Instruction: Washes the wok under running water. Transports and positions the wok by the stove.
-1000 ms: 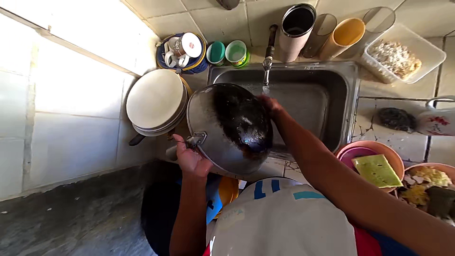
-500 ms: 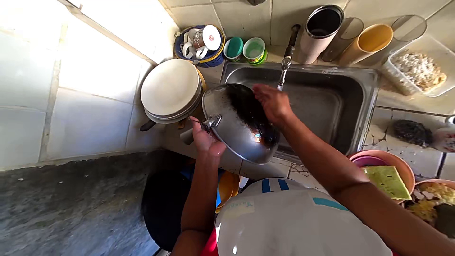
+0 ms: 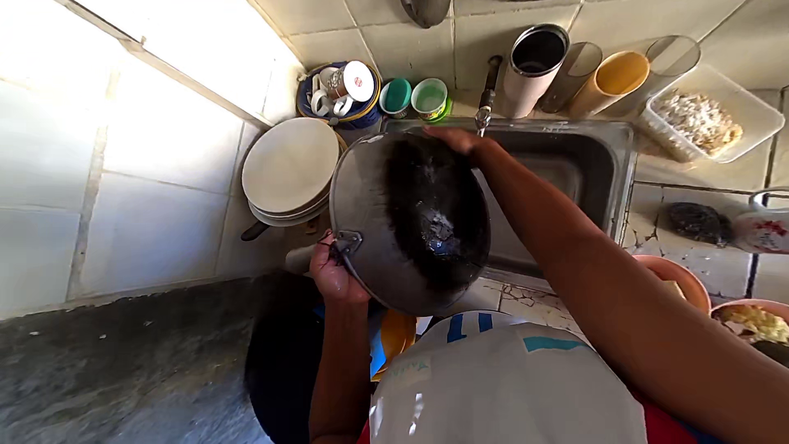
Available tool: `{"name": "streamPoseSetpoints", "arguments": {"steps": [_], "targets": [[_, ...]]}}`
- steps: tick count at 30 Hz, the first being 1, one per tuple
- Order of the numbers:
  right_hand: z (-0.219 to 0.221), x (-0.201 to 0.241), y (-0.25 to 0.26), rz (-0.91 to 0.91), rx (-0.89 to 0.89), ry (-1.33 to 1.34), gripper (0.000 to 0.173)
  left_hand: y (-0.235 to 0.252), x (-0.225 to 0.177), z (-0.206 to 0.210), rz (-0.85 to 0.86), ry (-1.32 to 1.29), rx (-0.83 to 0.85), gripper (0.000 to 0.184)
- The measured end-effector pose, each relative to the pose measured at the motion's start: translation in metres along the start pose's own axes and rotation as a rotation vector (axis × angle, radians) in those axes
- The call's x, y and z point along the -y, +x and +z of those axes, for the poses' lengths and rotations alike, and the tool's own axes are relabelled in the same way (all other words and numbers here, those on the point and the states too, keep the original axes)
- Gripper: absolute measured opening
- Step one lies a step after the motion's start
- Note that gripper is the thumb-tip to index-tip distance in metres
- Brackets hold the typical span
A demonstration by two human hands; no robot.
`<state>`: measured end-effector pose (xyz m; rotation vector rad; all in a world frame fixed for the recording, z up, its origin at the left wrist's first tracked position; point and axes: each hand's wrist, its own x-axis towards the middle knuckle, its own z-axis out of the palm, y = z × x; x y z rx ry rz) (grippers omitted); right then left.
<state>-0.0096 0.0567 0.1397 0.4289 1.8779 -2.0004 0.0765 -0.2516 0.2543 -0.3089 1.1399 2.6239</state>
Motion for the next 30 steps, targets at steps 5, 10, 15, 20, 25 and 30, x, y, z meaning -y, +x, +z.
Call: {"name": "streamPoseSetpoints", "arguments": {"steps": [5, 10, 15, 20, 25, 30], "targets": [[0.032, -0.128, -0.041, 0.175, -0.193, 0.658, 0.051, 0.009, 0.01, -0.027, -0.008, -0.151, 0.014, 0.04], [0.032, -0.171, -0.001, 0.177, -0.626, 0.817, 0.032, 0.009, 0.022, -0.012, 0.021, -0.034, 0.004, 0.029], [-0.015, -0.146, 0.033, -0.218, -0.68, 1.415, 0.022, 0.007, 0.026, 0.0, 0.044, 0.132, 0.026, 0.03], [0.009, -0.132, -0.003, -0.29, -0.512, 1.174, 0.025, 0.007, 0.044, 0.011, -0.023, 0.199, -0.004, 0.027], [0.058, -0.059, -0.079, -0.307, -0.459, 0.185, 0.052, 0.002, 0.064, 0.026, -0.045, 0.251, -0.031, 0.027], [0.037, -0.089, -0.079, -0.418, -0.342, -0.091, 0.067, 0.005, 0.061, 0.016, -0.099, 0.147, 0.001, 0.027]]}}
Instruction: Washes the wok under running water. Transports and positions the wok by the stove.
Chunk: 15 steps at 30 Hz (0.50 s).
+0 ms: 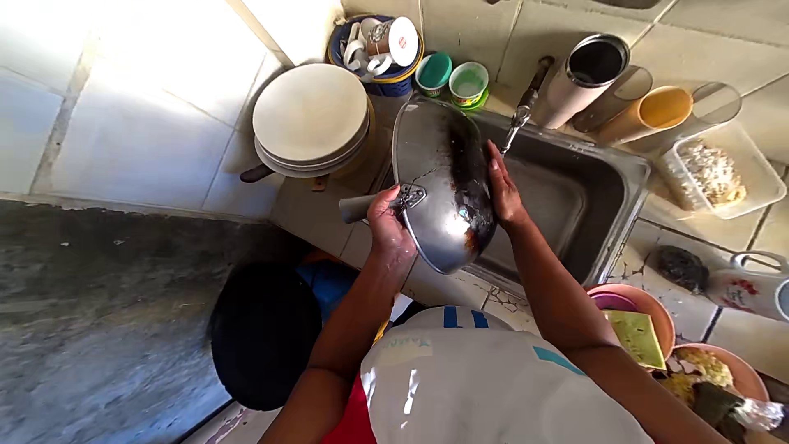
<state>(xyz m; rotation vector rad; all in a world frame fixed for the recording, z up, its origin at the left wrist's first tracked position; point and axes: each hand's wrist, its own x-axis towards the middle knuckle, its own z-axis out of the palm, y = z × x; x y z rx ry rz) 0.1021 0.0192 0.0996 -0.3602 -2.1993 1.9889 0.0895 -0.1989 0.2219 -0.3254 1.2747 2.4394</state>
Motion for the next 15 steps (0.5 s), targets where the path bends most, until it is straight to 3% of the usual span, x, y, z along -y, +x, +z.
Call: {"name": "streamPoseSetpoints", "arguments": {"steps": [3, 6, 8, 11, 15], "targets": [[-0.011, -0.034, 0.011, 0.32, -0.003, 0.244, 0.068, 0.008, -0.005, -0.016, -0.041, -0.065, -0.022, 0.027], [-0.006, -0.067, 0.042, 0.708, -0.323, 0.488, 0.049, 0.007, -0.015, -0.02, -0.024, -0.09, -0.04, 0.026], [-0.008, -0.085, 0.065, 0.615, -0.528, 0.799, 0.021, 0.003, -0.025, -0.015, -0.001, -0.097, -0.014, 0.026], [-0.009, -0.102, 0.09, 0.342, -0.596, 1.316, 0.023, -0.004, -0.033, -0.009, 0.009, -0.052, 0.018, 0.034], [-0.004, -0.075, 0.078, 0.306, -0.402, 1.418, 0.025, 0.008, -0.03, -0.004, -0.023, -0.131, -0.02, 0.04]]}}
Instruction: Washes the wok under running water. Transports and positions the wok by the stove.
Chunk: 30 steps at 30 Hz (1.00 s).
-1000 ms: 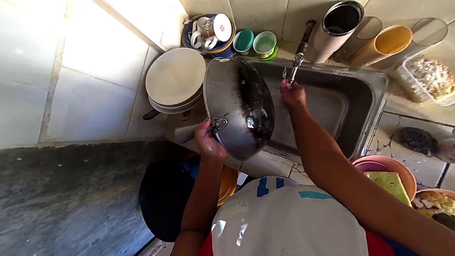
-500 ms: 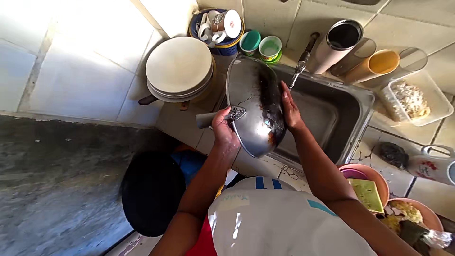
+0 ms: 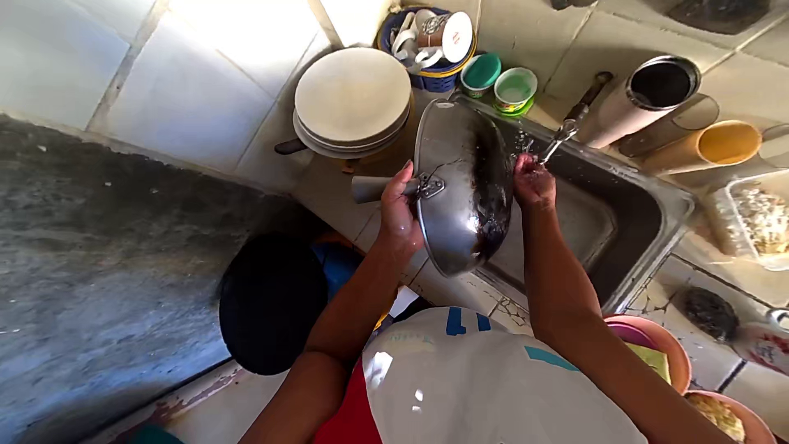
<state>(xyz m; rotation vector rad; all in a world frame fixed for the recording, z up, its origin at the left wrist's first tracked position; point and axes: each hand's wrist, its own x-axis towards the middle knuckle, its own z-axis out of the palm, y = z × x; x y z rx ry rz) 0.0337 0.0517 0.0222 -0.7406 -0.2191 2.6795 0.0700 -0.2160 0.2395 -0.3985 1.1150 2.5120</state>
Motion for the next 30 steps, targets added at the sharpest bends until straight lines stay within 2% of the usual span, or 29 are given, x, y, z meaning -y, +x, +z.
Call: {"name": "streamPoseSetpoints", "arguments": {"steps": [2, 5, 8, 9, 11, 13, 15, 16, 18, 21, 22, 24, 25, 27, 29, 30], "targets": [[0.023, 0.007, -0.029, 0.041, 0.054, -0.26, 0.029, 0.005, 0.001, 0.005, -0.005, 0.045, -0.026, 0.035], [0.082, 0.025, -0.082, -0.081, 0.261, -0.671, 0.045, 0.003, 0.0, 0.017, -0.032, 0.183, -0.038, 0.024], [0.133, 0.042, -0.111, -0.308, 0.72, -1.2, 0.061, -0.007, -0.021, 0.037, -0.044, 0.465, 0.089, 0.019], [0.145, 0.052, -0.114, -0.377, 0.888, -1.375, 0.07, -0.011, -0.032, 0.042, -0.043, 0.584, 0.139, 0.021], [0.162, 0.072, -0.116, -0.484, 1.096, -1.604, 0.095, -0.019, -0.058, 0.054, -0.014, 0.81, 0.242, 0.017], [0.168, 0.095, -0.122, -0.485, 1.141, -1.71, 0.119, -0.022, -0.079, 0.063, 0.018, 0.982, 0.35, 0.011], [0.16, 0.117, -0.131, -0.43, 1.096, -1.828, 0.123, -0.02, -0.09, 0.065, 0.021, 1.074, 0.488, 0.014], [0.151, 0.126, -0.138, -0.374, 1.053, -1.887, 0.117, -0.018, -0.09, 0.062, 0.006, 1.091, 0.565, 0.016], [0.131, 0.14, -0.155, -0.177, 0.976, -1.991, 0.093, -0.014, -0.079, 0.056, -0.07, 1.083, 0.743, 0.016], [0.094, 0.146, -0.179, 0.144, 1.021, -2.064, 0.043, -0.005, -0.054, 0.044, -0.208, 1.094, 0.971, 0.011], [0.08, 0.147, -0.187, 0.136, 1.069, -2.053, 0.033, -0.002, -0.046, 0.039, -0.207, 1.101, 1.02, 0.009], [0.049, 0.146, -0.202, -0.079, 1.144, -1.965, 0.019, 0.003, -0.032, 0.026, -0.125, 1.101, 1.048, 0.005], [0.037, 0.142, -0.208, -0.172, 1.155, -1.94, 0.016, 0.004, -0.023, 0.015, -0.031, 1.126, 1.005, 0.006], [0.016, 0.129, -0.219, -0.316, 1.113, -2.014, 0.015, 0.011, 0.002, -0.016, 0.243, 1.177, 0.798, 0.012], [-0.001, 0.105, -0.226, -0.447, 1.029, -2.191, 0.014, 0.02, 0.035, -0.051, 0.502, 1.011, 0.572, 0.019], [-0.005, 0.092, -0.229, -0.463, 0.988, -2.285, 0.014, 0.025, 0.049, -0.064, 0.555, 0.919, 0.462, 0.031]]}}
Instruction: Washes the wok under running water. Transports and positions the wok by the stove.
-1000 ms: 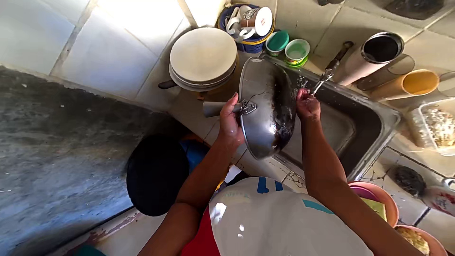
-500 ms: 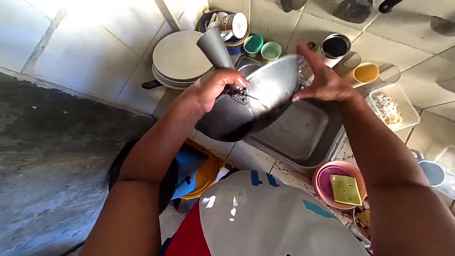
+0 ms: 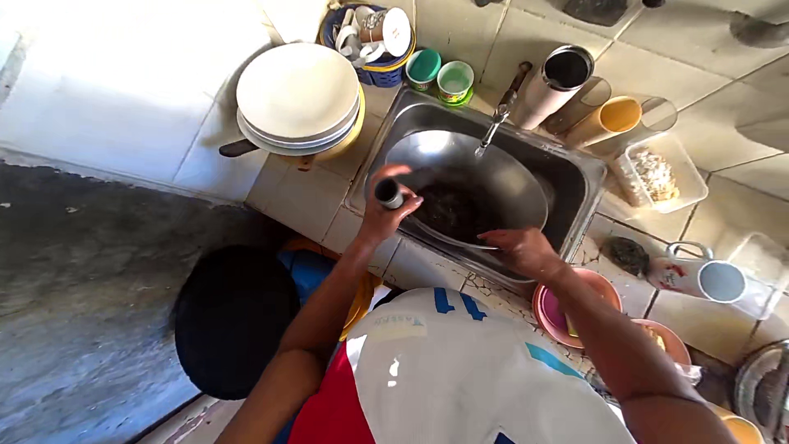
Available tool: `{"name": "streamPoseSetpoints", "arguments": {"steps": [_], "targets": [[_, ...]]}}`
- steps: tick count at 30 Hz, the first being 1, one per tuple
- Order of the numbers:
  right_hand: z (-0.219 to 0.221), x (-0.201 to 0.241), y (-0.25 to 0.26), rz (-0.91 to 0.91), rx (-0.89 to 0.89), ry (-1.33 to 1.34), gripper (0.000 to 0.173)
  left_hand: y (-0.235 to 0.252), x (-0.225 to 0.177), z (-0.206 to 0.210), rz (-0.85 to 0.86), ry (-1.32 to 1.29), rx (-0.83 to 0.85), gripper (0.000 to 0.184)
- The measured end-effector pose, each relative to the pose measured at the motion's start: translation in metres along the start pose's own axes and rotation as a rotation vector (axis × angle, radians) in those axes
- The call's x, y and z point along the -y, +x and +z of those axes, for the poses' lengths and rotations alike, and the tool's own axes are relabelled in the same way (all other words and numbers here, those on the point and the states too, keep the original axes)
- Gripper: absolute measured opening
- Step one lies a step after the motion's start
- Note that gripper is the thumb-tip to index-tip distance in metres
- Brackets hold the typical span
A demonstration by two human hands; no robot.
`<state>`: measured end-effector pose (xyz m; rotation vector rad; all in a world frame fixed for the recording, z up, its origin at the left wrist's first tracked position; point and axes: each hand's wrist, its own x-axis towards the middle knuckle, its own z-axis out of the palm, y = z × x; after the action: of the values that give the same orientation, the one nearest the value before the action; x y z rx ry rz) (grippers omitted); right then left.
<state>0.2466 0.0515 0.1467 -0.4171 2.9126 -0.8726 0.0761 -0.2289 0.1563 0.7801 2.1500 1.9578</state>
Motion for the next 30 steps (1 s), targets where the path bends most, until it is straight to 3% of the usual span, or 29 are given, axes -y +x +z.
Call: {"name": "streamPoseSetpoints", "arguments": {"steps": [2, 3, 5, 7, 9, 11, 13, 15, 18, 20, 22, 26, 30], "targets": [[0.019, 0.018, 0.011, 0.062, 0.049, -0.107, 0.017, -0.014, 0.027, 0.01, -0.161, -0.195, -0.222, 0.067], [0.027, 0.027, 0.017, 0.078, 0.059, -0.14, 0.019, -0.018, 0.036, 0.017, -0.308, -0.336, -0.327, 0.072], [0.038, 0.042, 0.026, 0.123, 0.098, -0.163, 0.022, -0.015, 0.043, 0.025, -0.633, -0.489, -0.558, 0.062], [0.046, 0.053, 0.032, 0.184, 0.171, -0.17, 0.024, -0.012, 0.054, 0.021, -0.801, -0.474, -0.613, 0.059], [0.045, 0.061, 0.042, 0.246, 0.323, -0.166, 0.028, -0.009, 0.062, 0.016, -0.82, -0.404, -0.629, 0.057], [0.034, 0.06, 0.053, 0.241, 0.595, -0.112, 0.032, -0.008, 0.066, 0.016, -0.812, -0.373, -0.67, 0.059], [0.029, 0.031, 0.052, 0.155, 0.729, 0.077, 0.053, -0.008, 0.071, 0.017, -0.807, -0.396, -0.683, 0.063], [0.026, -0.012, 0.048, 0.247, 0.793, 0.204, 0.058, -0.009, 0.073, 0.017, -0.813, -0.41, -0.664, 0.07], [0.028, -0.103, 0.053, 0.362, 0.635, -0.211, 0.066, -0.012, 0.072, 0.017, -0.867, -0.38, -0.581, 0.075], [0.036, -0.157, 0.073, 0.304, 0.363, -0.423, 0.071, -0.013, 0.072, 0.024, -0.87, -0.397, -0.563, 0.074], [0.058, -0.176, 0.107, 0.337, 0.082, -0.454, 0.073, -0.012, 0.068, 0.033, -0.872, -0.442, -0.528, 0.07], [0.139, -0.133, 0.193, 0.551, -0.372, -0.261, 0.072, -0.001, 0.064, 0.042, -0.897, -0.474, -0.481, 0.065], [0.184, -0.028, 0.231, 0.347, -0.579, 0.22, 0.068, 0.013, 0.057, 0.041, -0.878, -0.369, -0.422, 0.067]]}}
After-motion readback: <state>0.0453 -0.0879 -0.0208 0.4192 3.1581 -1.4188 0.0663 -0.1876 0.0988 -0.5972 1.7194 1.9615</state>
